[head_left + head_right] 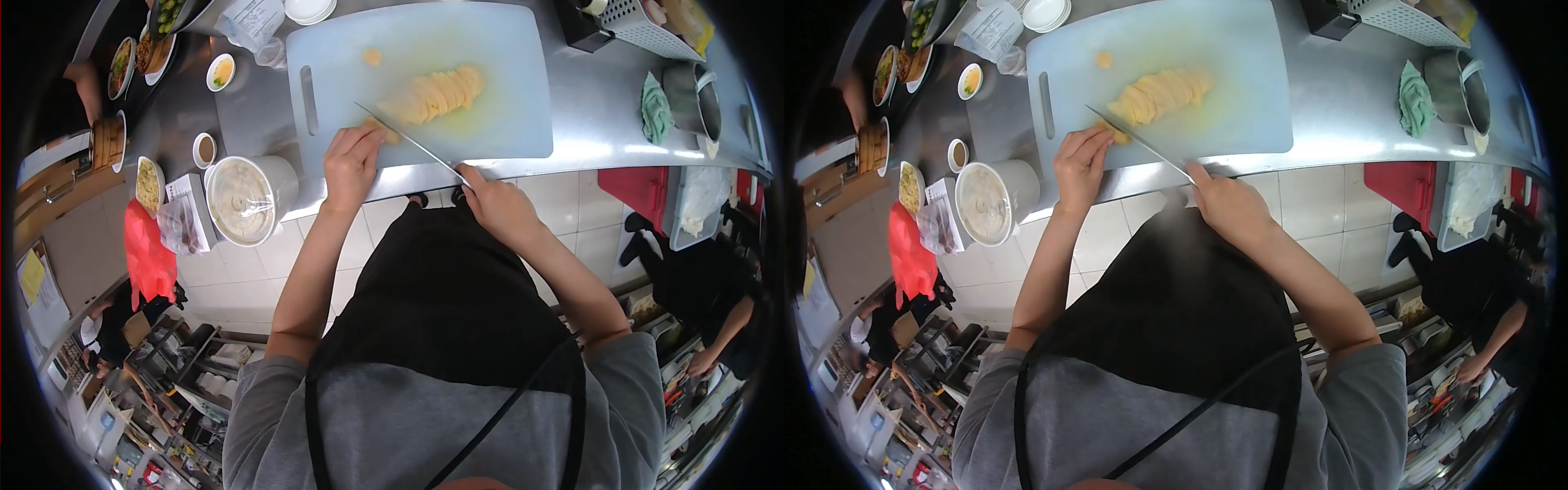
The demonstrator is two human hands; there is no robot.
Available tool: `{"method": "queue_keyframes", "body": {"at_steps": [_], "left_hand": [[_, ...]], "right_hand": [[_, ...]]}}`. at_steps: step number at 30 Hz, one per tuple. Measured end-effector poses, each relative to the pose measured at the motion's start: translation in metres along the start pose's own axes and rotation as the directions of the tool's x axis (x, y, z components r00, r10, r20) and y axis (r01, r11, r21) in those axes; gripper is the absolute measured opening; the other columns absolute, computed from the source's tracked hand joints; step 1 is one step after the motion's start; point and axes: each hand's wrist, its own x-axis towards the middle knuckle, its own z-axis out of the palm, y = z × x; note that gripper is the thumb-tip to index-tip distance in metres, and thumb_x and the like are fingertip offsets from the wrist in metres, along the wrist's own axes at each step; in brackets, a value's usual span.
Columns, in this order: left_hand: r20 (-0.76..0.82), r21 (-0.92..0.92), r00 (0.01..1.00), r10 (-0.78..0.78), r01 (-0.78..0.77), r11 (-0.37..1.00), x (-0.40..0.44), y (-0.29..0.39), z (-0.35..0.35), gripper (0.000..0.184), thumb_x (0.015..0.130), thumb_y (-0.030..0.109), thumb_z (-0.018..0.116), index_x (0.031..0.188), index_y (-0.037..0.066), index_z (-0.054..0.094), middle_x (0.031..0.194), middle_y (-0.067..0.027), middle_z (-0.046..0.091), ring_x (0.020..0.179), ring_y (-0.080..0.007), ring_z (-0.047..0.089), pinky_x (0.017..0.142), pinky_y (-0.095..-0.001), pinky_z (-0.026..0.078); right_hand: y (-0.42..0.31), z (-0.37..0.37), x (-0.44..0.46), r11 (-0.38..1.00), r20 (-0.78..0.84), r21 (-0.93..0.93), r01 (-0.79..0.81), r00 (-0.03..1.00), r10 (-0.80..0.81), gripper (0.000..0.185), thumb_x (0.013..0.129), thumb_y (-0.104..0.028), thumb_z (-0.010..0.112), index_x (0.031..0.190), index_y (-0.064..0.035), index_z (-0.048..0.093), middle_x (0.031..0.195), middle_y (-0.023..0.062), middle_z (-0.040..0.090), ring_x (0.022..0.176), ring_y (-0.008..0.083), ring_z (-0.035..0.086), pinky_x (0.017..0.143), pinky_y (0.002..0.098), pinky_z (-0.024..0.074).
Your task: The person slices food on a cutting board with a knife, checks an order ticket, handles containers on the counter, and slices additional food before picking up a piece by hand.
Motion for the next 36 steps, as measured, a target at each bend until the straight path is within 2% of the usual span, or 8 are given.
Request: {"method": "queue_keyframes", "body": {"at_steps": [4, 9, 16, 22, 25, 36], "left_hand": [[-0.011, 0.0, 1.0, 0.015, -0.015, 1.0, 0.002, 0.0, 0.001, 0.015, 0.069, -0.002, 0.069, 0.083, 0.004, 0.069, 0.084, -0.0054, 0.065, 0.072, -0.0239, 0.058, 0.063, -0.033, 0.049], [0.055, 0.026, 0.998, -0.011, 0.01, 1.0, 0.006, 0.002, -0.004, 0.014, 0.069, -0.002, 0.069, 0.082, 0.003, 0.069, 0.085, -0.0061, 0.065, 0.074, -0.0242, 0.059, 0.064, -0.033, 0.049], [0.063, 0.029, 0.998, -0.019, 0.017, 0.999, 0.006, 0.002, -0.003, 0.014, 0.068, -0.002, 0.07, 0.081, 0.003, 0.068, 0.087, -0.0065, 0.065, 0.075, -0.0248, 0.06, 0.065, -0.0333, 0.05], [0.054, 0.022, 0.998, -0.026, 0.025, 0.999, 0.005, 0.001, -0.002, 0.014, 0.068, -0.002, 0.07, 0.08, 0.003, 0.068, 0.086, -0.0062, 0.065, 0.075, -0.0246, 0.06, 0.065, -0.0335, 0.05], [0.055, 0.022, 0.998, -0.022, 0.02, 1.0, 0.005, 0.001, -0.003, 0.013, 0.068, -0.002, 0.069, 0.08, 0.003, 0.068, 0.086, -0.006, 0.065, 0.075, -0.0245, 0.06, 0.065, -0.0334, 0.05], [0.04, -0.002, 0.999, -0.027, 0.028, 1.0, 0.005, 0.001, -0.002, 0.013, 0.069, -0.002, 0.07, 0.081, 0.003, 0.069, 0.085, -0.0062, 0.065, 0.075, -0.0239, 0.06, 0.065, -0.033, 0.05]], "right_hand": [[0.001, 0.001, -0.007, 0.999, -0.008, 0.032, -0.012, 1.0, 0.012, 0.033, 0.09, -0.014, 0.051, 0.122, -0.0088, 0.044, 0.07, 0.017, 0.062, 0.063, 0.0366, 0.061, 0.055, 0.046, 0.0488], [-0.005, -0.005, -0.019, 1.0, -0.023, -0.027, 0.006, 1.0, -0.007, 0.033, 0.089, -0.013, 0.052, 0.121, -0.0105, 0.044, 0.074, 0.0143, 0.062, 0.061, 0.0349, 0.061, 0.053, 0.0448, 0.0496], [-0.007, -0.01, -0.029, 0.997, 0.003, -0.069, -0.016, 1.0, 0.016, 0.036, 0.088, -0.013, 0.053, 0.122, -0.0116, 0.045, 0.073, 0.0124, 0.061, 0.06, 0.0343, 0.061, 0.053, 0.0443, 0.0504], [-0.007, -0.009, -0.031, 0.995, 0.006, -0.099, -0.009, 1.0, 0.01, 0.037, 0.088, -0.014, 0.053, 0.124, -0.0112, 0.045, 0.073, 0.0127, 0.061, 0.058, 0.034, 0.061, 0.052, 0.0437, 0.0509], [-0.007, -0.01, -0.03, 0.995, -0.033, -0.097, 0.037, 0.999, -0.041, 0.031, 0.087, -0.011, 0.049, 0.117, -0.0064, 0.045, 0.07, 0.0152, 0.06, 0.055, 0.0335, 0.061, 0.048, 0.0436, 0.0505], [-0.005, 0.012, 0.0, 0.995, -0.016, -0.094, -0.015, 1.0, 0.013, 0.035, 0.083, -0.006, 0.048, 0.118, -0.0046, 0.042, 0.073, 0.0179, 0.061, 0.062, 0.0356, 0.062, 0.053, 0.0454, 0.0505]]}}
